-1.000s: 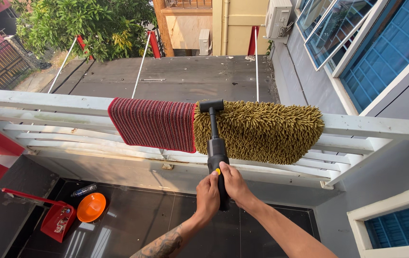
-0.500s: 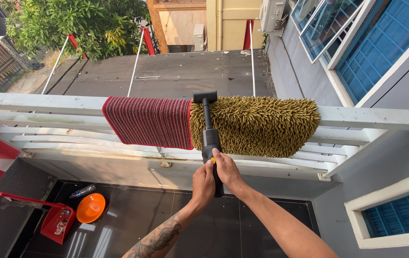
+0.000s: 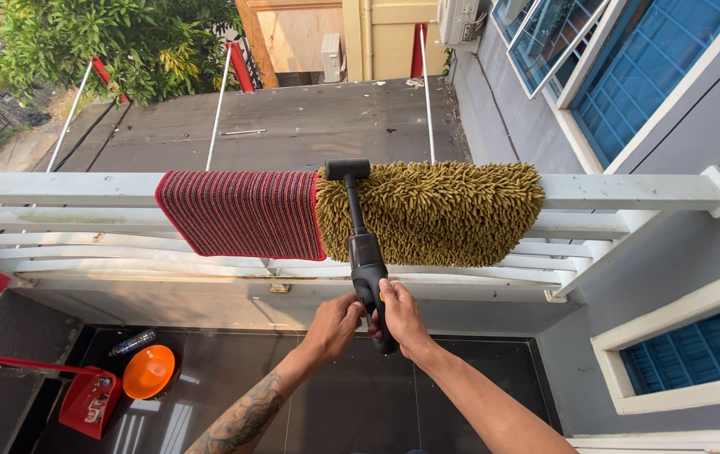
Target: The person uses a handheld vacuum cleaner to clean a shaggy mat and a red towel hanging on a white balcony railing. The person moves the vacuum nozzle back and forth along the length of the mat and towel.
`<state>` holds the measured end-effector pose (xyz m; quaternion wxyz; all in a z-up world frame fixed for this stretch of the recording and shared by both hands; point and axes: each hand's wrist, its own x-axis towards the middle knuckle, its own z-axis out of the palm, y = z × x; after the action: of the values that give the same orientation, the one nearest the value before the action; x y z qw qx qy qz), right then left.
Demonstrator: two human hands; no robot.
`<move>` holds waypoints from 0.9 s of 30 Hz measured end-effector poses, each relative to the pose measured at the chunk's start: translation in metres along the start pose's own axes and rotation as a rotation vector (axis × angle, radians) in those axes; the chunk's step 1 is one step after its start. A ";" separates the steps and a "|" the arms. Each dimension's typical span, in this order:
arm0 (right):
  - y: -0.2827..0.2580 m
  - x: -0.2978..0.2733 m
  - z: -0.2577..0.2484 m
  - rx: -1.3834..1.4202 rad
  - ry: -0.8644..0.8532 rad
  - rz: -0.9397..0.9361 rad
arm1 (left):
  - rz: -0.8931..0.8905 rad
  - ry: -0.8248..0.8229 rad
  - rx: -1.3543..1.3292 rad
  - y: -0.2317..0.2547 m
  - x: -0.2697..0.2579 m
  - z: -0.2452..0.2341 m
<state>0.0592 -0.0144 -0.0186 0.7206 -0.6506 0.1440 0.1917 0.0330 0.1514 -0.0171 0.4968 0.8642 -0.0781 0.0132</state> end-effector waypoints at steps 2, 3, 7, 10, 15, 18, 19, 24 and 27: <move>0.001 0.001 -0.011 -0.118 0.028 -0.075 | 0.008 0.059 0.061 -0.013 0.015 -0.002; 0.004 0.003 -0.018 -0.175 0.045 -0.112 | 0.013 0.086 0.092 -0.020 0.022 -0.003; 0.005 0.003 -0.051 -0.359 0.083 -0.277 | 0.112 0.195 0.272 -0.035 0.046 -0.009; 0.007 -0.011 -0.070 -0.457 0.165 -0.253 | 0.176 0.246 0.421 -0.040 0.063 -0.010; 0.023 -0.045 -0.111 -0.438 0.261 -0.323 | 0.280 0.266 0.599 -0.039 0.109 -0.015; 0.037 -0.056 -0.139 -0.415 0.348 -0.287 | 0.303 0.231 0.631 -0.035 0.139 -0.012; 0.044 -0.059 -0.149 -0.456 0.401 -0.354 | 0.350 0.232 0.653 -0.035 0.148 -0.010; 0.072 -0.065 -0.195 -0.572 0.591 -0.478 | 0.366 0.156 0.763 -0.022 0.193 0.012; 0.085 -0.062 -0.213 -0.587 0.653 -0.438 | 0.248 0.049 0.859 -0.007 0.222 0.019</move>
<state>-0.0262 -0.2246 -0.0895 0.4472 -0.8675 0.1621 -0.1458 0.2520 0.1119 -0.0106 0.0894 0.9756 -0.1569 0.1246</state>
